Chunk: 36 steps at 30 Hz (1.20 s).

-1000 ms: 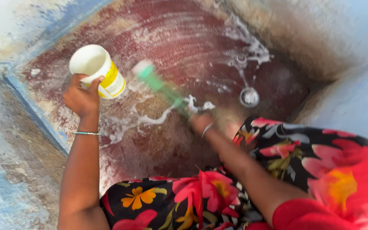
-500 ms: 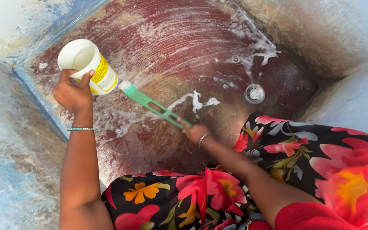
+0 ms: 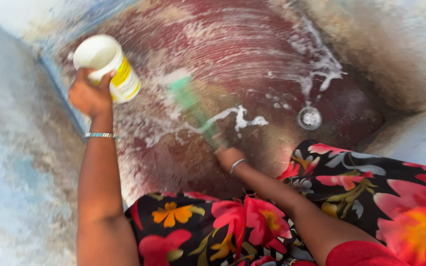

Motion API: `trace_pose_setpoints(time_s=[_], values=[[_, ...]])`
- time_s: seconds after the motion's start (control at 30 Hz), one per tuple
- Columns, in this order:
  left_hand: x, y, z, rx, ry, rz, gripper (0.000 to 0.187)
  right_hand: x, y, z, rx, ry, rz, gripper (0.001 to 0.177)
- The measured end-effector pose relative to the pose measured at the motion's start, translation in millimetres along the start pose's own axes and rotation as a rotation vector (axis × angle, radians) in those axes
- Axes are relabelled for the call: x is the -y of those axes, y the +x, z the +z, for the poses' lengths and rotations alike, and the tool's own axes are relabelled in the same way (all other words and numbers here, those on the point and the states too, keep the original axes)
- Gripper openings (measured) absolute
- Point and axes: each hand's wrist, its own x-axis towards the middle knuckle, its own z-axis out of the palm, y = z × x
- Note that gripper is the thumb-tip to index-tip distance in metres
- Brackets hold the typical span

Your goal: The person scrubs the floor using a brush and pours water from a cup to rinse the area.

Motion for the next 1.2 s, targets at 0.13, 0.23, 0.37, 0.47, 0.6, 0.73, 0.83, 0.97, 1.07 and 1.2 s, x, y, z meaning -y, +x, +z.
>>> trace_pose_setpoints(time_s=[0.13, 0.23, 0.37, 0.47, 0.6, 0.73, 0.83, 0.97, 1.07, 1.2], values=[[3, -2, -9, -0.024, -0.005, 0.021, 0.052, 49, -4, -22, 0.175, -0.368, -0.32, 0.032], [3, -8, -28, 0.044, 0.004, 0.013, 0.052, -10, 64, -44, 0.052, -0.388, -0.221, 0.03], [11, -14, -62, 0.176, 0.031, 0.001, 0.051, -161, 106, -118, -0.305, 0.018, 0.302, 0.043], [25, -15, -84, 0.229, 0.106, 0.071, 0.052, -197, 108, -141, -0.651, 0.31, 0.535, 0.061], [47, -5, -99, 0.273, 0.255, 0.104, 0.056, -102, 126, -67, -0.64, 0.054, 0.039, 0.041], [61, 6, -120, 0.372, 0.329, 0.01, 0.057, 20, 81, -5, 0.033, -0.409, -0.587, 0.029], [67, 6, -141, 0.49, 0.373, -0.033, 0.06, 62, 37, 6, 0.165, -0.259, -0.689, 0.067], [68, 8, -160, 0.697, 0.429, -0.129, 0.062, 75, 110, -60, -0.014, -0.423, -0.521, 0.055], [62, 1, -167, 0.85, 0.431, -0.184, 0.067, 101, 124, -78, -0.055, -0.27, -0.332, 0.051], [51, 6, -172, 0.829, 0.43, -0.143, 0.066, 105, 71, -55, 0.228, -0.409, -0.536, 0.047]])
